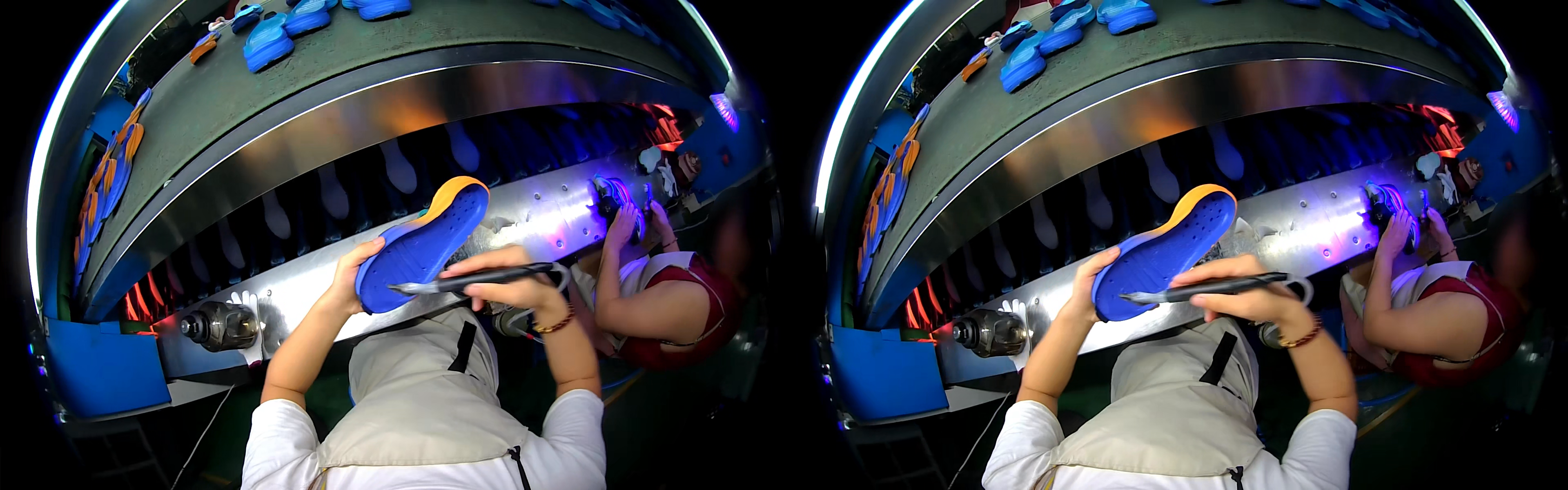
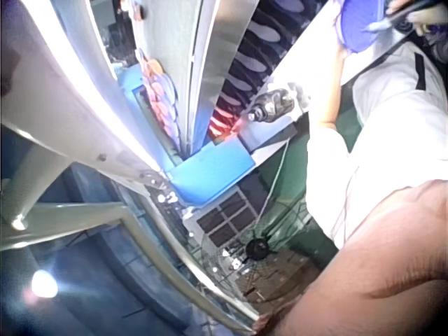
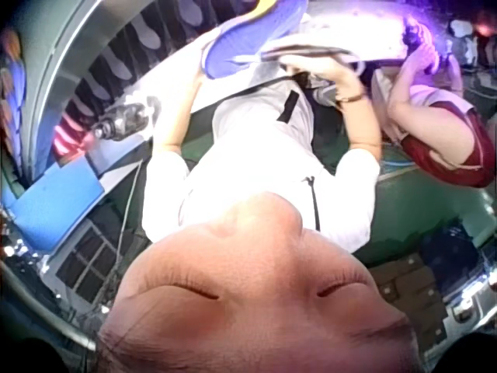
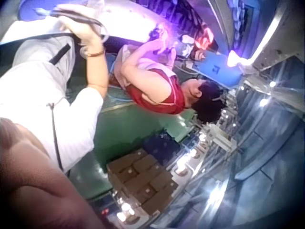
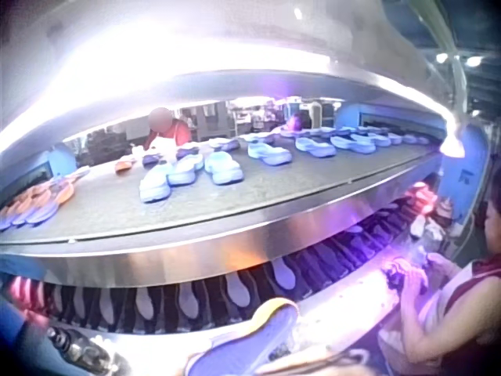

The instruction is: The person applies glue to the interior of shoe soles using a brush, placing each finished sole onto a moving conveyor belt and picking up new ones from a lower rack.

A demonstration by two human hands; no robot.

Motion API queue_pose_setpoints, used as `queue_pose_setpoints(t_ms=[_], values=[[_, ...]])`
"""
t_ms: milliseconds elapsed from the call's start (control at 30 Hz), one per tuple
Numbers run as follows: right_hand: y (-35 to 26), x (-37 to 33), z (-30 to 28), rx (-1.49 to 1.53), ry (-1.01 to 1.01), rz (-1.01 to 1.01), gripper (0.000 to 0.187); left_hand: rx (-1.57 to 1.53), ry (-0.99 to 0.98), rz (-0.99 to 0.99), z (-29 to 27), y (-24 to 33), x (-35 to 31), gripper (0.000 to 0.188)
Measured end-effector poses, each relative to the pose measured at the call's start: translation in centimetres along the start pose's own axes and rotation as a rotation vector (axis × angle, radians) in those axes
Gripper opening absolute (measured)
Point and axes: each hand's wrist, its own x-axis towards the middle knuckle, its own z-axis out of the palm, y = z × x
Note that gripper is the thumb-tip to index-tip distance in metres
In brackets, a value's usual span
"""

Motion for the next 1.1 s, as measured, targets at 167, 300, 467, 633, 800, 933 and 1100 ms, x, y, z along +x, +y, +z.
queue_pose_setpoints(t_ms=[167,300,467,633,800,933,1100], values=[[4.7,2.0,-4.1,-0.112,0.398,-0.109,0.016,-0.170,-0.012,-0.003,-0.2,-1.8,0.1,0.056],[8.7,3.9,-2.9,-0.344,0.897,-0.338,0.014,-0.217,-0.027,-0.003,-0.9,-3.0,0.4,0.054],[6.1,0.4,3.0,-0.049,0.085,-0.144,0.016,-0.236,0.117,0.110,-5.3,-3.8,-1.2,0.054],[9.0,-3.1,0.7,0.659,0.422,-0.333,0.019,0.171,0.030,0.513,-1.8,2.5,-9.1,0.061],[10.1,-1.7,1.8,0.518,0.427,-0.185,0.017,0.014,-0.338,0.874,0.4,15.4,-10.2,0.058],[10.5,-0.3,2.9,0.551,0.429,-0.207,0.018,-0.796,0.029,1.213,-1.8,21.1,-8.3,0.057],[11.6,-1.5,2.3,0.595,0.596,-0.198,0.019,0.073,0.208,0.940,3.5,21.2,-3.3,0.057]])
